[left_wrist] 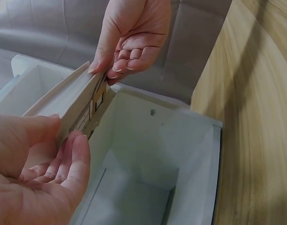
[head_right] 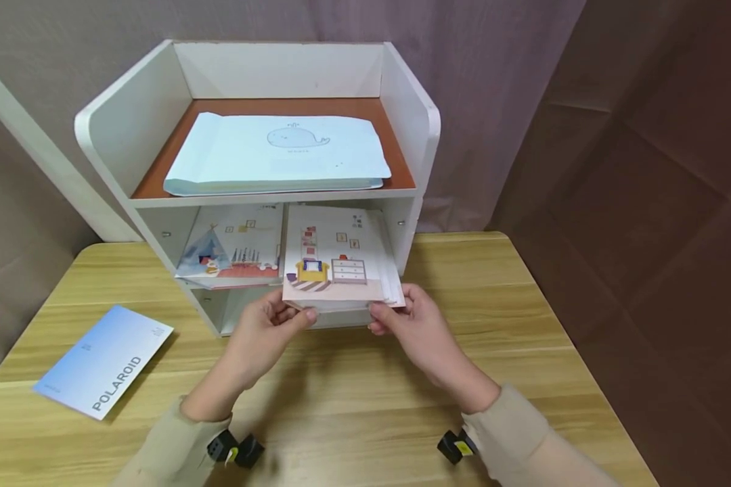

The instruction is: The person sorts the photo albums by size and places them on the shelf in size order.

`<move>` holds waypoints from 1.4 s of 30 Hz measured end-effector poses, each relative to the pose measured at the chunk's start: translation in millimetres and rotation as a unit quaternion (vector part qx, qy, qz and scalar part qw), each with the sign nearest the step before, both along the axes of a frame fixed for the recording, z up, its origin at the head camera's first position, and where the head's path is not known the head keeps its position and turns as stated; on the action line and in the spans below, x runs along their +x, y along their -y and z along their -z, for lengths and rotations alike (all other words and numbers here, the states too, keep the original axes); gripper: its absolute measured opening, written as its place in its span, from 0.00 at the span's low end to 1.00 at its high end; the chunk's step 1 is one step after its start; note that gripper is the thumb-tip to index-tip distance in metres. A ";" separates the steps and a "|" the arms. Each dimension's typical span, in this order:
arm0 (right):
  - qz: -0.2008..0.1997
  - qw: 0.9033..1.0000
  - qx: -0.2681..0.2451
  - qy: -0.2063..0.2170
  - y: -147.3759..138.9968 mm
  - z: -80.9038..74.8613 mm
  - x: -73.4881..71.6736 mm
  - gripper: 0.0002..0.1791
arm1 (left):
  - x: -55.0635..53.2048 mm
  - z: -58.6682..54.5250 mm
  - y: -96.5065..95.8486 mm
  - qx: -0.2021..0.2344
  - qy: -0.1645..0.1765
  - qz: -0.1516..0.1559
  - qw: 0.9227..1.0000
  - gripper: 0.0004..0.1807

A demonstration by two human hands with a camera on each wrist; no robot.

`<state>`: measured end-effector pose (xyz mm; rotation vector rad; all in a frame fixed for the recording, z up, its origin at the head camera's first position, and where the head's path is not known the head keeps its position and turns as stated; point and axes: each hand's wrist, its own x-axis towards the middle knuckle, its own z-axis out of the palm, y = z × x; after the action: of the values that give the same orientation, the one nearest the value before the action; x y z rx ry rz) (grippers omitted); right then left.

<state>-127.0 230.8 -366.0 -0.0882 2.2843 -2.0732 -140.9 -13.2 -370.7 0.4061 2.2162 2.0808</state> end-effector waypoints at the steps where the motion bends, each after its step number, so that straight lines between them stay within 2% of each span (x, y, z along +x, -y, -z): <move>1: 0.000 1.000 0.001 -0.001 0.1 0.1 -0.7 0.21 | -1.0 0.7 -0.2 0.000 -0.001 0.001 1.000 0.14; 7: 0.008 1.000 0.001 -0.004 1.9 1.0 -4.9 0.21 | -5.9 4.8 -1.5 0.013 0.016 0.011 1.000 0.13; 11: 0.015 1.000 -0.005 -0.006 4.1 1.6 -8.2 0.21 | -9.7 7.7 -2.7 0.045 0.040 0.022 0.998 0.10; 15: 0.023 1.000 -0.016 -0.008 6.1 2.7 -11.1 0.20 | -13.3 10.4 -6.0 0.081 0.064 0.020 0.994 0.09; 19: 0.031 0.999 -0.020 -0.011 7.3 4.2 -13.7 0.20 | -16.5 13.0 -9.5 0.104 0.078 0.006 0.991 0.11; 26: 0.048 0.998 -0.020 -0.021 9.8 7.3 -21.4 0.18 | -22.3 17.8 -14.7 0.115 0.072 -0.024 0.990 0.13; 34: 0.083 0.996 -0.007 -0.020 11.8 7.8 -26.2 0.16 | -25.3 20.6 -20.7 0.090 0.052 -0.076 0.992 0.17; 42: 0.107 0.994 -0.008 -0.024 16.6 6.3 -26.1 0.15 | -27.0 23.0 -22.0 0.078 0.051 -0.105 0.990 0.19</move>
<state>-153.1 214.2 -372.3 0.1122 2.4015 -2.2109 -167.9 8.8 -393.8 0.0728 2.1271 2.3313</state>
